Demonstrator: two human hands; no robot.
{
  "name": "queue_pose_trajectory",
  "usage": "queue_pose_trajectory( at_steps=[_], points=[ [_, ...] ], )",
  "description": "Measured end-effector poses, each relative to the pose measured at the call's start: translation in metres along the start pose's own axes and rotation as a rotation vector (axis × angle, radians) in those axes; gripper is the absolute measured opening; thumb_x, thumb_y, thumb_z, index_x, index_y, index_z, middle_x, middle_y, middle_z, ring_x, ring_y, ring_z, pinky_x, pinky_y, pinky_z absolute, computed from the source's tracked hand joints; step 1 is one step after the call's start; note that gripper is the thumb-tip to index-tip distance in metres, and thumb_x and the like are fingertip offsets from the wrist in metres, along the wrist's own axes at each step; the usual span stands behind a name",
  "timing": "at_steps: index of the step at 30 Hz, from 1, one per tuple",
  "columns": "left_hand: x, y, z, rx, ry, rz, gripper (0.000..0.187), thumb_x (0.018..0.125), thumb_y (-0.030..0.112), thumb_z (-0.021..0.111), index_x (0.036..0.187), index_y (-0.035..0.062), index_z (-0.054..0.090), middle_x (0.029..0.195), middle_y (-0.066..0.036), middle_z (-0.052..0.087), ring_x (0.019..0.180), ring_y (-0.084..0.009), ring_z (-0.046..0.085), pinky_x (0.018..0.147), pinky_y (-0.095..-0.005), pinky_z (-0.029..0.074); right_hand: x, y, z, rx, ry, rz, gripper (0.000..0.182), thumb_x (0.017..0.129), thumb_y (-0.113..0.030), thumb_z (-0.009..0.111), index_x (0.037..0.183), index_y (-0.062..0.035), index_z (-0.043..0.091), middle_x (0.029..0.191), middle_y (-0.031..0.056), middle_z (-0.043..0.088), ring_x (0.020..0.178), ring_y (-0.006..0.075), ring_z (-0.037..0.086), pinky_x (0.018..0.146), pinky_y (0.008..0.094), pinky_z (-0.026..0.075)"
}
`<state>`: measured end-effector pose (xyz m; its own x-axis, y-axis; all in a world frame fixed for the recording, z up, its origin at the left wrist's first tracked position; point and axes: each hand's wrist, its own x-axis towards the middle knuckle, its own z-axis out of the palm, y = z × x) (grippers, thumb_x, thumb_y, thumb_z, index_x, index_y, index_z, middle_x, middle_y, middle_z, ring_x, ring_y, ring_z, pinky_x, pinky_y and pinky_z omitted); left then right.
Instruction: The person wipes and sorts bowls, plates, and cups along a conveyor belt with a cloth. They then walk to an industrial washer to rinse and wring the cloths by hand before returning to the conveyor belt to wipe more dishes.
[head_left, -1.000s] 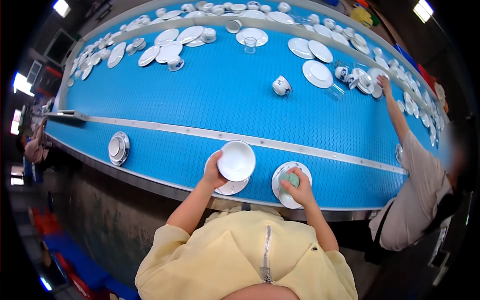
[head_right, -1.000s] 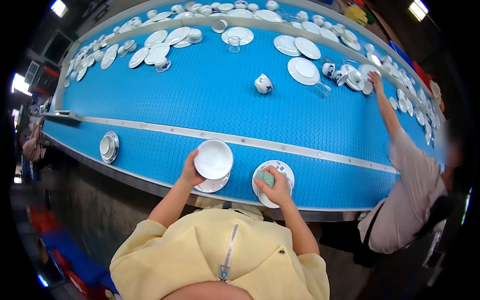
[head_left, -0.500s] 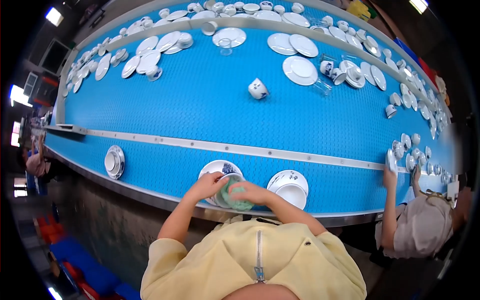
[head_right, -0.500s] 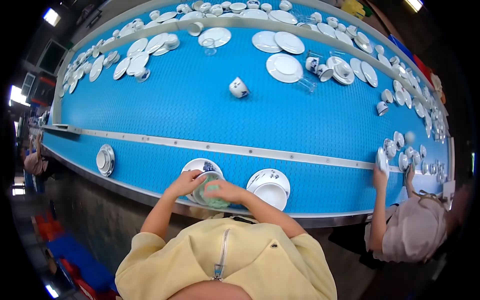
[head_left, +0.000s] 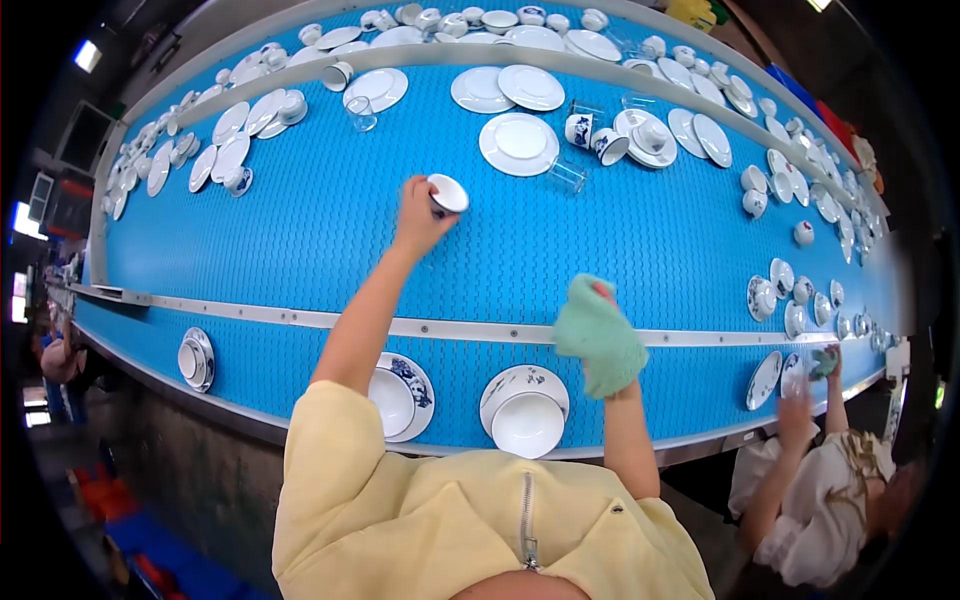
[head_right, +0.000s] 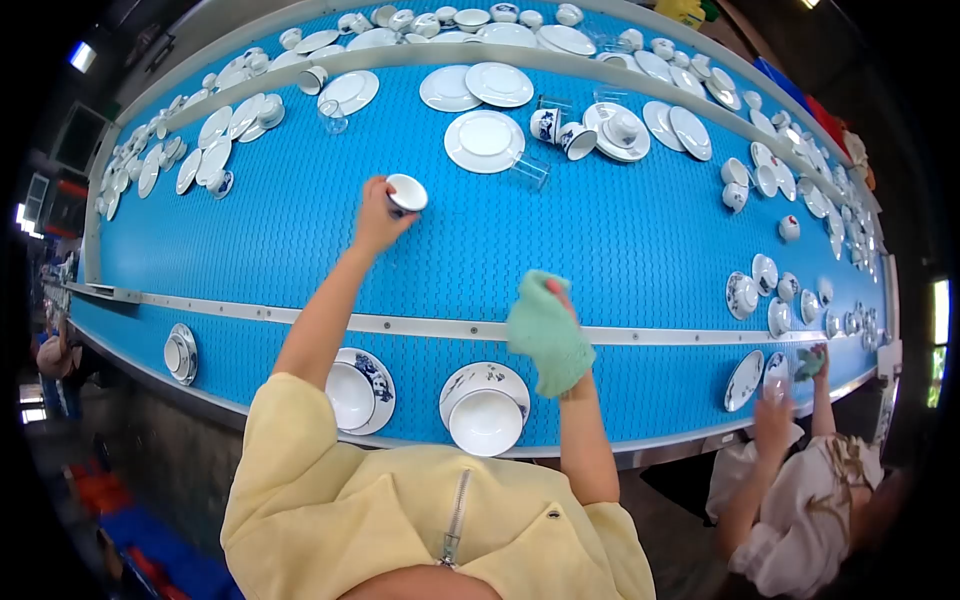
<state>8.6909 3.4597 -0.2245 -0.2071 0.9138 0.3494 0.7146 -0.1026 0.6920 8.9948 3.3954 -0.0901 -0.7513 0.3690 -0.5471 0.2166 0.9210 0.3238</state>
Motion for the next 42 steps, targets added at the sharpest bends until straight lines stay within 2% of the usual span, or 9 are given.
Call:
queue_pose_trajectory(
  at_steps=[3, 5, 9, 17, 24, 28, 32, 41, 42],
  points=[
    [-0.051, 0.066, 0.009, -0.540, 0.104, 0.060, 0.063, 0.055, 0.008, 0.080, 0.104, 0.0080, 0.041, 0.127, -0.019, 0.034, 0.113, -0.0356, 0.043, 0.086, -0.0450, 0.044, -0.011, 0.006, 0.041, 1.006, 0.898, 0.562, 0.016, 0.069, -0.019, 0.061, 0.055, -0.0105, 0.059, 0.067, 0.0063, 0.061, 0.072, 0.0280, 0.060, 0.067, 0.0305, 0.047],
    [-0.078, 0.101, 0.017, -0.699, -0.010, 0.153, 0.067, 0.053, 0.004, 0.081, 0.107, 0.0094, 0.041, 0.126, -0.019, 0.035, 0.115, -0.0339, 0.042, 0.086, -0.0479, 0.042, 0.007, 0.017, 0.055, 0.922, 1.610, 0.004, 0.011, 0.070, -0.015, 0.063, 0.078, -0.0076, 0.062, 0.080, 0.0054, 0.061, 0.077, 0.0224, 0.060, 0.064, 0.0292, 0.049],
    [-0.118, 0.184, 0.031, -0.229, -0.125, 0.402, 0.075, 0.057, 0.031, 0.078, 0.117, 0.0042, 0.042, 0.122, -0.023, 0.040, 0.111, -0.0355, 0.043, 0.092, -0.0439, 0.036, 0.028, -0.045, 0.072, 2.888, 0.510, 0.299, 0.045, 0.078, -0.012, 0.061, 0.119, -0.0050, 0.041, 0.111, 0.0069, 0.052, 0.091, 0.0178, 0.057, 0.071, 0.0305, 0.051],
    [-0.169, 0.253, 0.089, -0.246, -0.426, -0.422, 0.091, 0.058, 0.039, 0.076, 0.126, -0.0017, 0.032, 0.130, -0.026, 0.031, 0.113, -0.0386, 0.042, 0.096, -0.0402, 0.034, -0.019, -0.008, 0.137, 0.928, 0.882, -0.069, 0.020, 0.067, -0.011, 0.059, 0.085, -0.0080, 0.049, 0.079, 0.0068, 0.057, 0.069, 0.0240, 0.059, 0.055, 0.0344, 0.046],
    [-0.177, 0.315, 0.109, -0.226, -0.060, -0.359, 0.087, 0.063, 0.036, 0.075, 0.125, -0.0031, 0.028, 0.118, -0.022, 0.044, 0.106, -0.0369, 0.047, 0.088, -0.0393, 0.040, -0.051, 0.011, 0.149, 0.923, 0.761, -0.141, 0.016, 0.073, -0.015, 0.054, 0.087, -0.0093, 0.051, 0.080, 0.0063, 0.057, 0.070, 0.0233, 0.059, 0.056, 0.0338, 0.048],
    [-0.168, 0.307, 0.097, -0.305, 0.283, -0.390, 0.035, 0.079, 0.013, 0.059, 0.110, 0.0019, 0.046, 0.096, -0.011, 0.053, 0.090, -0.0212, 0.052, 0.079, -0.0344, 0.043, -0.060, -0.037, 0.123, 3.004, -0.018, -0.007, 0.028, 0.084, -0.025, 0.054, 0.101, -0.0031, 0.055, 0.092, 0.0062, 0.059, 0.080, 0.0133, 0.058, 0.064, 0.0290, 0.051],
    [-0.219, 0.258, 0.047, -0.389, 0.896, -0.733, 0.035, 0.093, 0.030, 0.032, 0.103, 0.0014, 0.051, 0.099, -0.011, 0.055, 0.090, -0.0201, 0.055, 0.079, -0.0328, 0.045, -0.084, -0.004, 0.167, 2.862, -0.203, -0.238, 0.025, 0.084, -0.021, 0.053, 0.099, -0.0008, 0.055, 0.092, 0.0082, 0.059, 0.081, 0.0148, 0.058, 0.063, 0.0284, 0.051],
    [-0.083, 0.245, 0.109, 0.134, 0.348, -0.192, 0.064, 0.072, 0.025, 0.069, 0.123, 0.0011, 0.038, 0.129, -0.019, 0.036, 0.120, -0.0351, 0.033, 0.099, -0.0435, 0.027, -0.102, 0.035, 0.353, 3.147, 0.533, -0.756, 0.030, 0.087, -0.023, 0.044, 0.074, 0.0003, 0.057, 0.070, 0.0143, 0.057, 0.058, 0.0251, 0.056, 0.047, 0.0320, 0.047],
    [-0.043, 0.248, 0.129, 0.129, 0.217, -0.145, 0.072, 0.067, 0.029, 0.072, 0.124, 0.0030, 0.037, 0.131, -0.021, 0.031, 0.121, -0.0375, 0.031, 0.099, -0.0443, 0.028, -0.165, 0.072, 0.252, 3.186, 0.389, 0.061, 0.045, 0.088, -0.039, 0.036, 0.079, 0.0010, 0.055, 0.072, 0.0158, 0.057, 0.056, 0.0266, 0.054, 0.043, 0.0332, 0.046]
  ],
)
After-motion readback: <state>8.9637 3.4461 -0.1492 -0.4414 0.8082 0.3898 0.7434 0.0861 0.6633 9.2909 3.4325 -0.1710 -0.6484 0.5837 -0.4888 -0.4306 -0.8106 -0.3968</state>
